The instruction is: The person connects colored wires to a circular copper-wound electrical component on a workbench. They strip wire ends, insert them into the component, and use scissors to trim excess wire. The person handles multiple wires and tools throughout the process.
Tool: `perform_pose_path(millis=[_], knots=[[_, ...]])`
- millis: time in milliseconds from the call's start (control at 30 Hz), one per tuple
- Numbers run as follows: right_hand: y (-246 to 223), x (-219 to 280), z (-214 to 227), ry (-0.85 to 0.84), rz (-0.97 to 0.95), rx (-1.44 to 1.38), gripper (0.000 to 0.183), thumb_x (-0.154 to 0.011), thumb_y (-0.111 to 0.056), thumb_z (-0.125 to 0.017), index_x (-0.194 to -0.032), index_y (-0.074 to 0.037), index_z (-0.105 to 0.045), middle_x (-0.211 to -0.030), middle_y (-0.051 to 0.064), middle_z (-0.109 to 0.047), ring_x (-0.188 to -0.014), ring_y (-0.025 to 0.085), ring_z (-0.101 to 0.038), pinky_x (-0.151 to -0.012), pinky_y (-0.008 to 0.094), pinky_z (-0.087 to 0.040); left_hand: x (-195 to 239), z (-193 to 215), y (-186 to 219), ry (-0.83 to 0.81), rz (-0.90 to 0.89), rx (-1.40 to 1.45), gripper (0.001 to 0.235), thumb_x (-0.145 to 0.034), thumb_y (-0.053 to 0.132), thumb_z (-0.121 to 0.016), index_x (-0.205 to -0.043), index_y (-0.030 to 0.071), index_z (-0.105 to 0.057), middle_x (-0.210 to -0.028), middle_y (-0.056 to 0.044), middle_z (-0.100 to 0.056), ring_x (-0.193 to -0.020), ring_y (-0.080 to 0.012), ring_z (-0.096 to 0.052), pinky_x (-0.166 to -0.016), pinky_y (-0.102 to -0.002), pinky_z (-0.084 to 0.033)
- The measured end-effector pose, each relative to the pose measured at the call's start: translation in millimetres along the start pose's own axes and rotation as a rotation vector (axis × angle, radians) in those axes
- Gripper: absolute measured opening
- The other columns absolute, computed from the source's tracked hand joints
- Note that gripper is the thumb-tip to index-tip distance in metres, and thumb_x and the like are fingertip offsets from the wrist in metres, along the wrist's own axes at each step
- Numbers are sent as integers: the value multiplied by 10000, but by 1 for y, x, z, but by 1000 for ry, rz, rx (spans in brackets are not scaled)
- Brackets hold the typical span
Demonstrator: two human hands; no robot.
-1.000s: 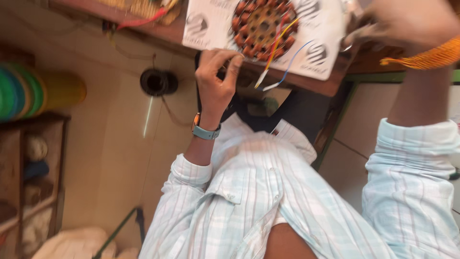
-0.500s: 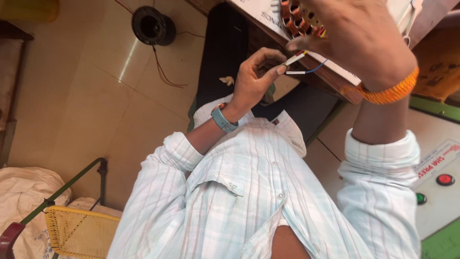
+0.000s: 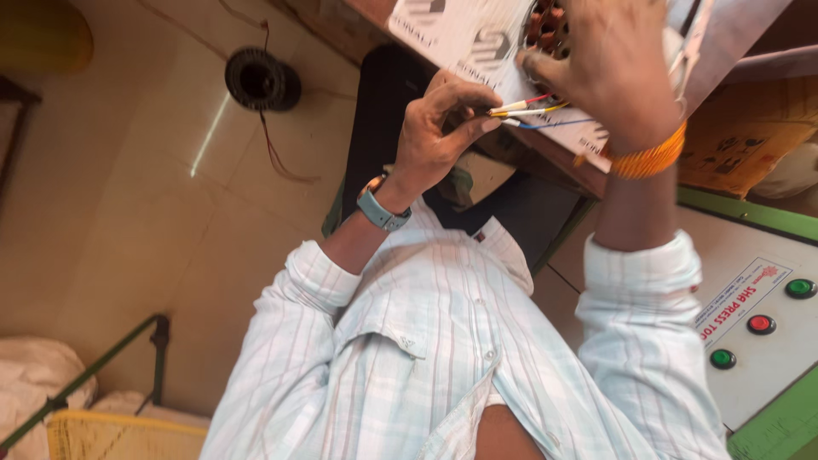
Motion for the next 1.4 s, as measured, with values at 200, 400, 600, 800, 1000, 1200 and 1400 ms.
perform_pose_path(millis=[200, 400, 600, 800, 1000, 1200, 1400], knots=[[-26, 28, 16, 104, -21, -560, 263, -1026, -50, -752, -1264, 5, -656, -1202, 176, -728, -1021, 302, -746, -899, 374, -583, -17, 13, 11, 151, -63, 29, 166, -956, 75, -778, -1110, 101, -722, -1096, 5, -656, -992, -59, -642, -817, -214, -515], [-17, 19, -9, 218, -181, -791, 274, -1021, -59, -774, -1276, 6, -697, -1173, 136, -761, -1008, 204, -771, -858, 288, -621, -32, 5, -7, 317, 60, 224, 189, -982, 72, -772, -1162, 27, -738, -1020, -20, -726, -917, -54, -651, -800, -216, -527], [21, 26, -42, 283, -361, -1277, 135, -1020, -50, -788, -1113, 18, -717, -1015, 78, -746, -887, 110, -728, -802, 236, -606, -47, -12, -6, 199, 66, 447, 264, -1026, 107, -728, -1265, 0, -694, -1103, -46, -739, -976, -79, -667, -858, -231, -555], [37, 41, -49, 158, -400, -1378, 152, -1014, -71, -776, -1109, 33, -719, -1011, 64, -743, -903, 95, -716, -811, 216, -590, -64, -9, 1, -244, 156, 351, 315, -1013, 86, -727, -1318, 32, -669, -1118, -32, -730, -990, -83, -689, -803, -237, -597], [24, 34, -41, 90, -400, -1234, 231, -993, -71, -783, -1184, 36, -713, -1039, 71, -760, -929, 92, -716, -814, 228, -577, -73, 2, 10, -138, -62, 85, 175, -995, 13, -761, -1163, 34, -718, -1135, -37, -667, -862, -61, -714, -695, -238, -603], [14, 36, -11, 141, -270, -859, 191, -991, -46, -774, -1171, 3, -732, -1014, 121, -770, -882, 159, -757, -765, 269, -577, -68, 4, 6, -7, -34, 103, 157, -940, 17, -787, -1078, 43, -718, -1053, -12, -692, -836, -40, -673, -625, -202, -604], [4, 46, 12, 122, -171, -684, 257, -977, -67, -793, -1209, 21, -727, -1035, 159, -753, -857, 218, -726, -735, 304, -553, -59, -2, 5, -79, -83, -7, 138, -963, 9, -788, -1082, 51, -731, -1036, 1, -719, -882, -55, -669, -724, -207, -556]])
Point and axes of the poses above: each hand's wrist, its own x-axis away from the middle knuckle, its own z-axis out of the back of the hand, y = z × x, the point moved 7 cm from there along -x, towards the middle knuckle
